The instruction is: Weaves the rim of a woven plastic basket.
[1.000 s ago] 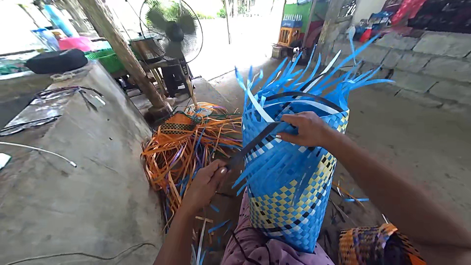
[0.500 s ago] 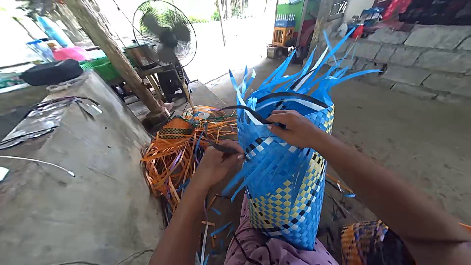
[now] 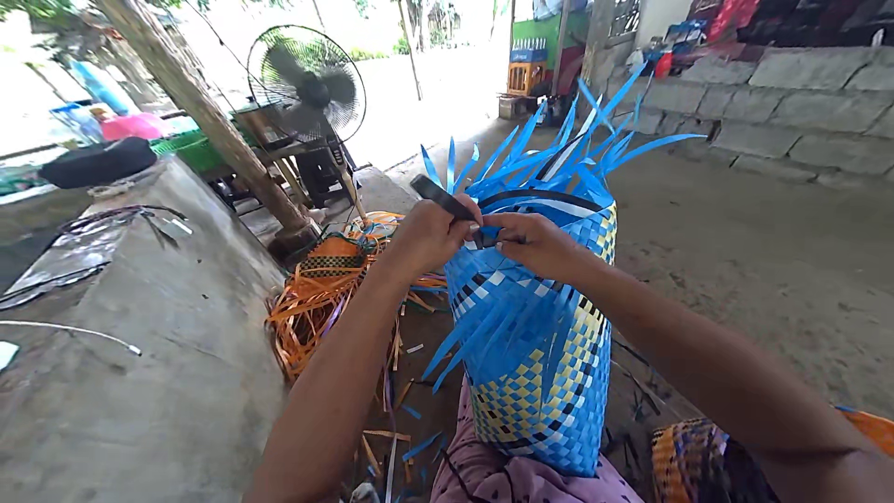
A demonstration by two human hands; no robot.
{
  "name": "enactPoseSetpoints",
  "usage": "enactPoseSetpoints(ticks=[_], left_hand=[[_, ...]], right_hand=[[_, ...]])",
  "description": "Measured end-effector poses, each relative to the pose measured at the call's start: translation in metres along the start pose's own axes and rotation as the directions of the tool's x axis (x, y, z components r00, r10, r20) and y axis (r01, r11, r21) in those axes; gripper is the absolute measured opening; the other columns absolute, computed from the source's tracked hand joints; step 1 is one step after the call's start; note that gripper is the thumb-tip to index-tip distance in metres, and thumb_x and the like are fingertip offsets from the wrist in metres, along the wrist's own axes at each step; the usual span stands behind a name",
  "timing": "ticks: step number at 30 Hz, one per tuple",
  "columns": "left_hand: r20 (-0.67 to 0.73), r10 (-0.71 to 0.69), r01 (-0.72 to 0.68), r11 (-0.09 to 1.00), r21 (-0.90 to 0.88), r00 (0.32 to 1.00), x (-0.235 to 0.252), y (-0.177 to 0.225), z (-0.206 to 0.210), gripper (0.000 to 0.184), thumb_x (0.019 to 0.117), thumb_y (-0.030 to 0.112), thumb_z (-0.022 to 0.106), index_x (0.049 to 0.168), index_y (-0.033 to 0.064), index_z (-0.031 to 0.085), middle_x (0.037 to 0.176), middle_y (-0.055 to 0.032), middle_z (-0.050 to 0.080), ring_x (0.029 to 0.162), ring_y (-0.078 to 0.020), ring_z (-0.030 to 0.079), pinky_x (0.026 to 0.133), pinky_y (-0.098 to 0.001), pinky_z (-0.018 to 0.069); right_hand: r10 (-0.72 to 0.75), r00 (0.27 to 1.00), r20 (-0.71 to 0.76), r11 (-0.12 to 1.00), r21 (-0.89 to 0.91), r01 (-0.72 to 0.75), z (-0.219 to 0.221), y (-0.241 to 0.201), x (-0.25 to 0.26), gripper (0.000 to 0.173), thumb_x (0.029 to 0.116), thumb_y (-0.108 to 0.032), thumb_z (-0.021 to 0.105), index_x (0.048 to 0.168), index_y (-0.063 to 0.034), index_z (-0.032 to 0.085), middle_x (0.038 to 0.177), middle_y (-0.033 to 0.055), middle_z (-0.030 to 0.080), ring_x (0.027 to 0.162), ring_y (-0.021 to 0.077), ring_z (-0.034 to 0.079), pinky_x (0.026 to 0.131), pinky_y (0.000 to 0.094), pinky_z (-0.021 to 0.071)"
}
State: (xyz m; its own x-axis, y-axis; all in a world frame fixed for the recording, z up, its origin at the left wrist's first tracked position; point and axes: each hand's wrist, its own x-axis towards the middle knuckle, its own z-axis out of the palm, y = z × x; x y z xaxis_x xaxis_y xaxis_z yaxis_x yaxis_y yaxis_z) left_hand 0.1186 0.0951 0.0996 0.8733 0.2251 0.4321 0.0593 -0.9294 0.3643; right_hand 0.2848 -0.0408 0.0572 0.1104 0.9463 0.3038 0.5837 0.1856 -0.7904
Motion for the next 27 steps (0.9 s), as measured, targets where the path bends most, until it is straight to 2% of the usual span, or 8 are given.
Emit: enactPoseSetpoints(ticks=[3, 6, 9, 13, 17, 21, 24, 27], left_hand=[[0.143, 0.064, -0.079, 0.991, 0.108, 0.988, 0.001, 0.008, 0.002, 0.011, 0.0964, 0.008, 0.066, 0.102, 0.0036, 0.075, 0.102, -0.0125, 0.071, 0.097, -0.0267, 0.069, 0.088, -0.0484, 0.0545], [0.143, 0.033, -0.056, 0.985, 0.164, 0.989, 0.004, 0.018, -0.004, 0.017, 0.1004, 0.017, 0.064, 0.106, 0.0028, 0.072, 0.095, -0.0131, 0.071, 0.090, -0.0279, 0.070, 0.083, -0.0512, 0.0556], [0.094, 0.017, -0.033, 0.984, 0.173, 0.995, 0.007, 0.023, 0.000, 0.012, 0.0987, 0.013, 0.066, 0.101, 0.0018, 0.069, 0.090, -0.0137, 0.069, 0.084, -0.0299, 0.069, 0.076, -0.0535, 0.0553], [0.037, 0.007, -0.014, 0.981, 0.192, 0.999, -0.012, 0.026, 0.017, 0.011, 0.0964, 0.010, 0.068, 0.105, 0.0033, 0.073, 0.107, -0.0150, 0.064, 0.088, -0.0277, 0.066, 0.078, -0.0460, 0.0578], [-0.053, -0.318, 0.322, 0.920, 0.222, 0.947, -0.035, 0.035, 0.033, 0.039, 0.0954, 0.041, 0.072, 0.098, 0.0016, 0.071, 0.086, -0.0145, 0.069, 0.080, -0.0324, 0.069, 0.074, -0.0561, 0.0551], [-0.158, -0.341, 0.361, 0.924, 0.124, 0.927, -0.045, 0.030, 0.061, 0.040, 0.0977, 0.036, 0.069, 0.078, 0.0010, 0.065, 0.064, -0.0106, 0.058, 0.062, -0.0280, 0.060, 0.060, -0.0493, 0.0479], [-0.145, -0.316, 0.319, 0.948, -0.001, 0.938, -0.074, 0.014, 0.081, 0.040, 0.1016, 0.033, 0.061, 0.080, -0.0006, 0.065, 0.066, -0.0100, 0.058, 0.062, -0.0247, 0.060, 0.061, -0.0457, 0.0498], [-0.007, -0.386, 0.386, 0.923, -0.012, 0.923, -0.123, -0.004, 0.094, 0.043, 0.1061, 0.032, 0.050, 0.094, -0.0063, 0.067, 0.076, -0.0181, 0.063, 0.071, -0.0333, 0.063, 0.069, -0.0525, 0.0516]], right_hand=[[-0.023, 1.000, -0.018, 1.000, -0.008, 0.022, 0.001, 0.004, 0.001, 0.040, 0.1015, 0.002, 0.051, 0.141, -0.0036, 0.058, 0.071, 0.0049, 0.061, 0.059, 0.0105, 0.050, 0.057, 0.0283, 0.0444], [-0.038, 0.999, 0.001, 0.999, 0.016, 0.038, 0.000, 0.009, 0.005, 0.035, 0.1012, 0.000, 0.052, 0.135, -0.0017, 0.060, 0.077, 0.0042, 0.065, 0.064, 0.0080, 0.053, 0.062, 0.0276, 0.0471], [-0.091, 0.996, 0.003, 0.994, 0.063, 0.090, 0.003, 0.012, 0.009, 0.020, 0.0967, 0.001, 0.055, 0.113, -0.0010, 0.067, 0.082, 0.0026, 0.067, 0.070, 0.0048, 0.059, 0.065, 0.0257, 0.0498], [-0.019, 0.999, 0.041, 0.985, 0.171, 0.011, -0.004, 0.011, 0.006, 0.035, 0.0925, 0.007, 0.057, 0.126, 0.0002, 0.066, 0.104, 0.0084, 0.072, 0.087, 0.0076, 0.065, 0.078, 0.0273, 0.0539], [0.006, 1.000, 0.015, 0.958, 0.288, -0.010, -0.001, 0.016, 0.004, 0.021, 0.0939, 0.002, 0.065, 0.114, 0.0014, 0.068, 0.096, 0.0066, 0.070, 0.083, 0.0063, 0.066, 0.077, 0.0242, 0.0564], [-0.053, 0.999, -0.007, 0.982, 0.179, 0.053, 0.007, 0.023, 0.012, 0.012, 0.0927, -0.008, 0.073, 0.099, -0.0002, 0.065, 0.083, 0.0035, 0.066, 0.073, 0.0046, 0.061, 0.069, 0.0228, 0.0529], [-0.046, 0.999, -0.015, 0.986, 0.159, 0.048, 0.005, 0.026, 0.011, 0.015, 0.0926, -0.010, 0.073, 0.100, 0.0011, 0.066, 0.085, 0.0039, 0.067, 0.076, 0.0034, 0.062, 0.073, 0.0223, 0.0529], [-0.011, 0.999, -0.049, 0.988, 0.154, 0.018, -0.001, 0.033, 0.009, 0.019, 0.0901, -0.008, 0.075, 0.104, 0.0014, 0.065, 0.088, 0.0057, 0.068, 0.078, 0.0049, 0.064, 0.074, 0.0235, 0.0543]])
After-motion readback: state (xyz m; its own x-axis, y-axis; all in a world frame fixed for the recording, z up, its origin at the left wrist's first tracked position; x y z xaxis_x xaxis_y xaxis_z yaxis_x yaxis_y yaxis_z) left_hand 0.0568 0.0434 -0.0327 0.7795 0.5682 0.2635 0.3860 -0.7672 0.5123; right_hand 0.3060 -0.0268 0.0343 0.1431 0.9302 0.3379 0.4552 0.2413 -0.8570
